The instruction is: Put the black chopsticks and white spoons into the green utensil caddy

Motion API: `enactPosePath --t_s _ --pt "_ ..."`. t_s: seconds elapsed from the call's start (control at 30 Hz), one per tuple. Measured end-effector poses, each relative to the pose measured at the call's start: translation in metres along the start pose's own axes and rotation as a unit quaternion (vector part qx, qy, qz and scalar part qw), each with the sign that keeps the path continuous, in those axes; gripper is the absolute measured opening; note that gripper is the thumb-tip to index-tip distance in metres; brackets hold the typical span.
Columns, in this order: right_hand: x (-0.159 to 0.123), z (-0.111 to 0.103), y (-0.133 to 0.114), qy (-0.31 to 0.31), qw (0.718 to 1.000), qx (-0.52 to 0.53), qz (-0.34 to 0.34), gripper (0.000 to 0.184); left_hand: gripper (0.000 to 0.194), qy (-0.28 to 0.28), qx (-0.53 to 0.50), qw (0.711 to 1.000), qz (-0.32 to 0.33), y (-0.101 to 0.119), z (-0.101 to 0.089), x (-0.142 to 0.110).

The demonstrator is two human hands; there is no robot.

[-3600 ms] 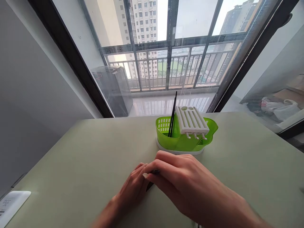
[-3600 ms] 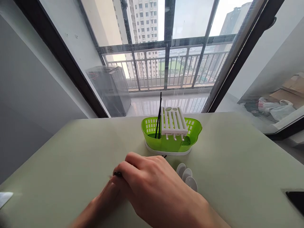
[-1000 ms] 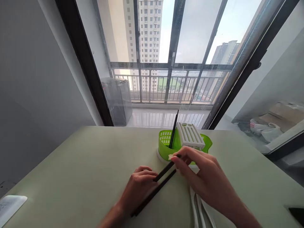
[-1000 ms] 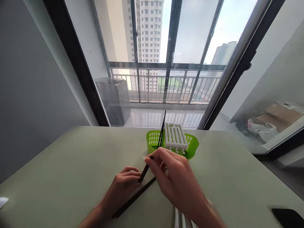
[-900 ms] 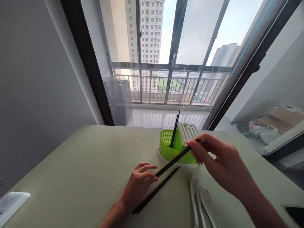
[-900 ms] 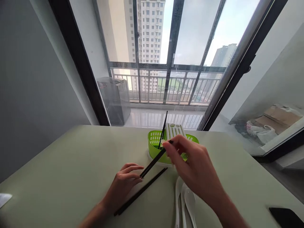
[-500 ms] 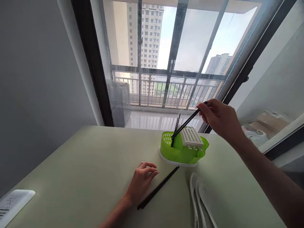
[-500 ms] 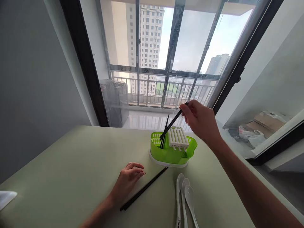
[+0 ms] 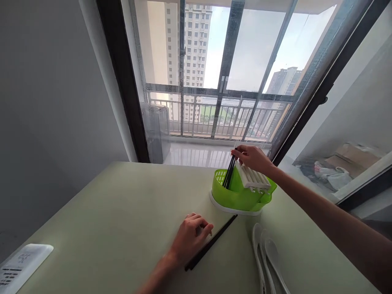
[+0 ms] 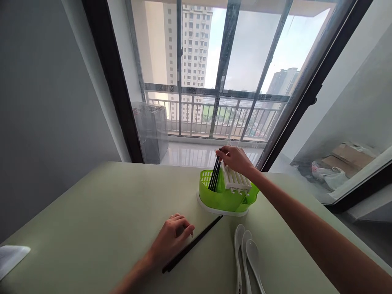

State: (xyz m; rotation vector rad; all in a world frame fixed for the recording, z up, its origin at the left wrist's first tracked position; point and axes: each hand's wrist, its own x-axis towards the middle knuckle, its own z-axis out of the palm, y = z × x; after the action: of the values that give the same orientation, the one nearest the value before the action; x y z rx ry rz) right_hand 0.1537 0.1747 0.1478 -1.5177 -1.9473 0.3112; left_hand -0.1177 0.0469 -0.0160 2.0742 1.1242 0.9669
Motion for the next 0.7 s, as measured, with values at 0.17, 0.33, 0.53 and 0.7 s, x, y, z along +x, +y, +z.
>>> enactPosePath --t_s 0.17,0.33,0.53,0.7 --pt "-0.008 -0.005 -0.012 0.154 0.987 -0.043 0.003 0.035 0.032 -0.01 0.022 1.0 0.003 -0.002 0.002 -0.002" --pt "-0.082 -0.017 -0.034 0.206 0.978 0.027 -0.009 0.039 0.019 -0.024 0.051 0.998 -0.014 -0.001 0.002 -0.003" --pt "-0.208 -0.005 -0.023 0.121 0.991 0.036 0.044 0.026 0.018 -0.062 0.087 0.994 0.007 0.003 0.003 -0.004" --pt "-0.271 0.017 0.002 0.079 0.996 0.019 0.034 0.019 0.03 -0.093 0.152 0.983 0.038 0.004 0.005 -0.002"
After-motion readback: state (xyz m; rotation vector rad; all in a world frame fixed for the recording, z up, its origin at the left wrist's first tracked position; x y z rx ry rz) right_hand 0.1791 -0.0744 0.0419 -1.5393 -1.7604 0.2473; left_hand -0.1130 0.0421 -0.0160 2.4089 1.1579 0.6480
